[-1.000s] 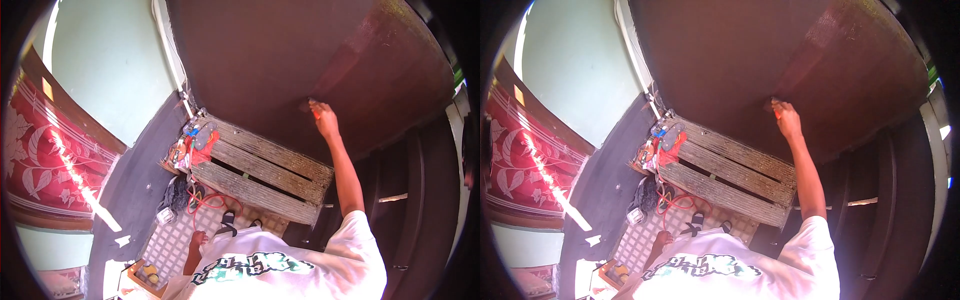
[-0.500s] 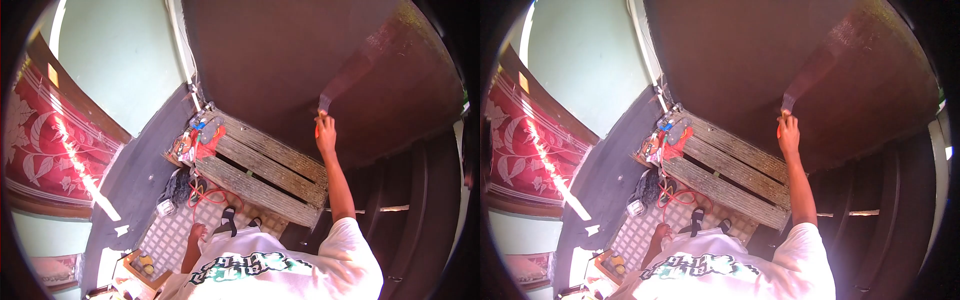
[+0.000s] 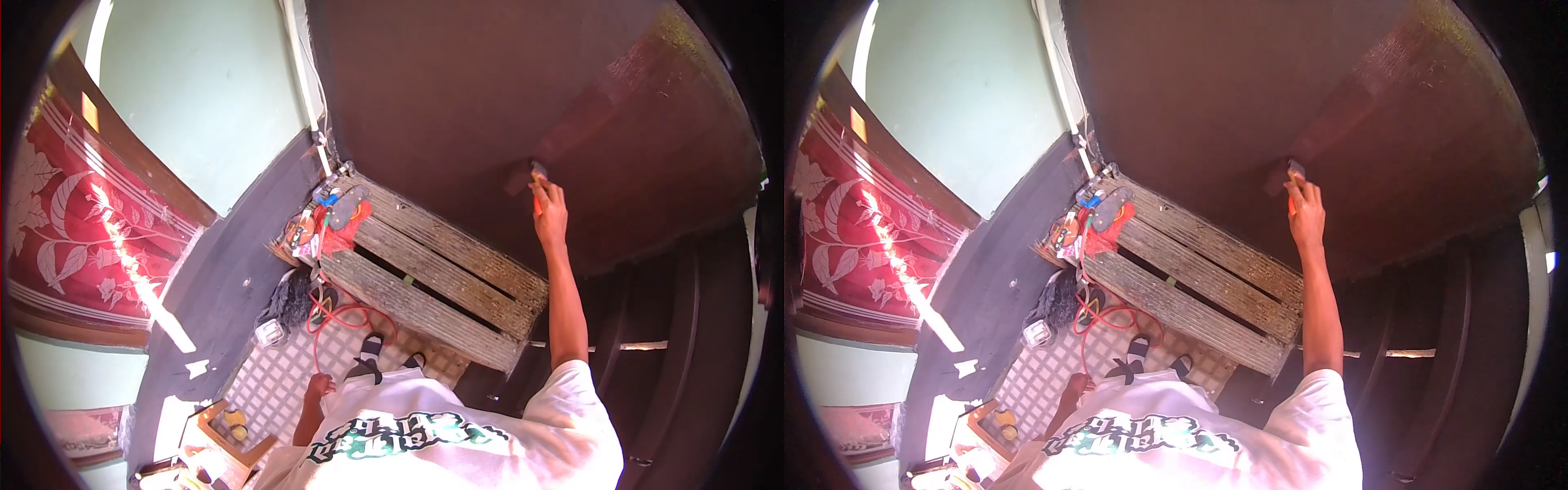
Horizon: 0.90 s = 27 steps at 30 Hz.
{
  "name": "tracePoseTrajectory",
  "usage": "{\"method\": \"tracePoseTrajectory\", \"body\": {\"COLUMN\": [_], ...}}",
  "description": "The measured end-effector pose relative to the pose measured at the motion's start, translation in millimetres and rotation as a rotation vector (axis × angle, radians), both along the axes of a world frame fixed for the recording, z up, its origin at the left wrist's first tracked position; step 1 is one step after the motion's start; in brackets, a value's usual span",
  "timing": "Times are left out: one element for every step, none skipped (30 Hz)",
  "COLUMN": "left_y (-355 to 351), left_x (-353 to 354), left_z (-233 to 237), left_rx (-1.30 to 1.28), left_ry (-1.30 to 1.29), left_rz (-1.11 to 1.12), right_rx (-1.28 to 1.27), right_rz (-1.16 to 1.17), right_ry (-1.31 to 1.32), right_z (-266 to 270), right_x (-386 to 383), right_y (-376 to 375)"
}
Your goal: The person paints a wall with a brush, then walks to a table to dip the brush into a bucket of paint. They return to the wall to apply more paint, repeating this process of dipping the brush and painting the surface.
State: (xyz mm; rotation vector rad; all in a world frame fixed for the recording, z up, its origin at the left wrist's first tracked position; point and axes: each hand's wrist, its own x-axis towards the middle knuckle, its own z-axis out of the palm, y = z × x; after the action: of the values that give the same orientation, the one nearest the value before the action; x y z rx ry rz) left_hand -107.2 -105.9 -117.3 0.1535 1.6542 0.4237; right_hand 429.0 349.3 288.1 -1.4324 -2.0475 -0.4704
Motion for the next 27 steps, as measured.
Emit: {"method": "tracePoseTrajectory", "body": {"left_y": [0.9, 6.6, 12.3, 19.0, 22.4, 25.8, 27.5, 28.6, 30.2, 32.1, 32.4, 30.1, 27.3, 24.4, 21.7, 19.7, 16.2, 11.4, 7.9, 7.2, 7.0, 9.8, 4.9, -4.0, -4.7, 0.6, 5.6], "left_x": [0.0, 4.4, 8.3, 11.5, 11.3, 10.6, 9.7, 9.4, 8.6, 7.0, 5.6, 4.2, 3.2, 2.2, 1.5, 0.6, -0.2, -0.2, -0.8, 1.0, 4.8, 8.4, 5.1, -1.0, -2.8, -0.6, 1.4], "left_z": [-6.5, 5.5, 17.6, 30.9, 31.5, 32.5, 31.3, 30.7, 30.6, 30.7, 31.3, 31.3, 32.6, 33.9, 36.9, 39.7, 39.6, 39.9, 40.7, 45.4, 49.2, 51.4, 32.0, 1.7, -14.7, -17.0, -19.3], "left_rx": [0.010, 0.009, 0.005, 0.000, 0.028, 0.058, 0.089, 0.105, 0.122, 0.140, 0.160, 0.178, 0.196, 0.164, 0.132, 0.104, 0.086, 0.070, 0.053, 0.018, -0.016, -0.047, 0.010, 0.066, 0.121, 0.119, 0.116], "left_ry": [-0.014, -0.002, 0.010, 0.023, 0.029, 0.036, 0.044, 0.065, 0.086, 0.108, 0.119, 0.129, 0.140, 0.141, 0.142, 0.144, 0.129, 0.113, 0.096, 0.103, 0.108, 0.111, 0.084, 0.054, 0.023, 0.016, 0.010], "left_rz": [-0.001, -0.001, -0.001, -0.001, -0.013, -0.024, -0.033, -0.039, -0.043, -0.048, -0.048, -0.049, -0.053, -0.057, -0.062, -0.068, -0.051, -0.033, -0.017, -0.024, -0.034, -0.046, -0.042, -0.037, -0.030, -0.041, -0.052], "right_rx": [0.079, 0.157, 0.190, 0.203, 0.218, 0.234, 0.205, 0.163, 0.097, 0.034, -0.045, -0.126, -0.214, -0.264, -0.314, -0.362, -0.351, -0.318, -0.287, -0.255, -0.222, -0.187, -0.152, -0.082, -0.012, 0.087, 0.200], "right_rz": [-0.002, -0.003, -0.007, -0.022, -0.037, -0.051, -0.050, -0.046, -0.049, -0.050, -0.048, -0.047, -0.041, -0.027, -0.015, -0.003, -0.006, 0.003, 0.012, 0.020, 0.037, 0.051, 0.065, 0.069, 0.076, 0.102, 0.099], "right_ry": [0.002, 0.004, 0.028, 0.026, 0.025, 0.026, -0.025, -0.037, -0.035, -0.032, -0.027, -0.023, -0.035, -0.038, -0.042, -0.045, -0.038, -0.015, 0.007, 0.029, 0.037, 0.043, 0.046, 0.050, 0.052, 0.072, 0.051], "right_z": [12.2, 21.6, 27.7, 25.6, 20.7, 14.1, 0.8, -15.3, -31.6, -47.1, -62.4, -76.8, -90.4, -103.0, -115.8, -123.8, -124.0, -120.8, -108.7, -90.8, -72.3, -46.8, -18.7, 12.8, 45.5, 79.1, 116.0], "right_x": [-3.7, -6.1, -7.0, -5.2, -2.7, 0.1, 5.0, 6.2, 4.8, 2.2, -0.3, -2.3, -1.7, -0.6, 2.7, 5.9, 7.2, 11.1, 13.3, 13.2, 14.0, 12.4, 10.8, 7.4, 5.1, 3.6, 2.5], "right_y": [-3.7, -6.8, -9.1, -8.4, -6.4, -4.5, -3.7, -3.8, -5.7, -7.8, -10.1, -12.3, -12.1, -10.1, -7.5, -5.3, -3.2, 2.1, 7.6, 10.7, 12.4, 12.6, 10.7, 5.7, 1.7, 2.7, 2.1]}}
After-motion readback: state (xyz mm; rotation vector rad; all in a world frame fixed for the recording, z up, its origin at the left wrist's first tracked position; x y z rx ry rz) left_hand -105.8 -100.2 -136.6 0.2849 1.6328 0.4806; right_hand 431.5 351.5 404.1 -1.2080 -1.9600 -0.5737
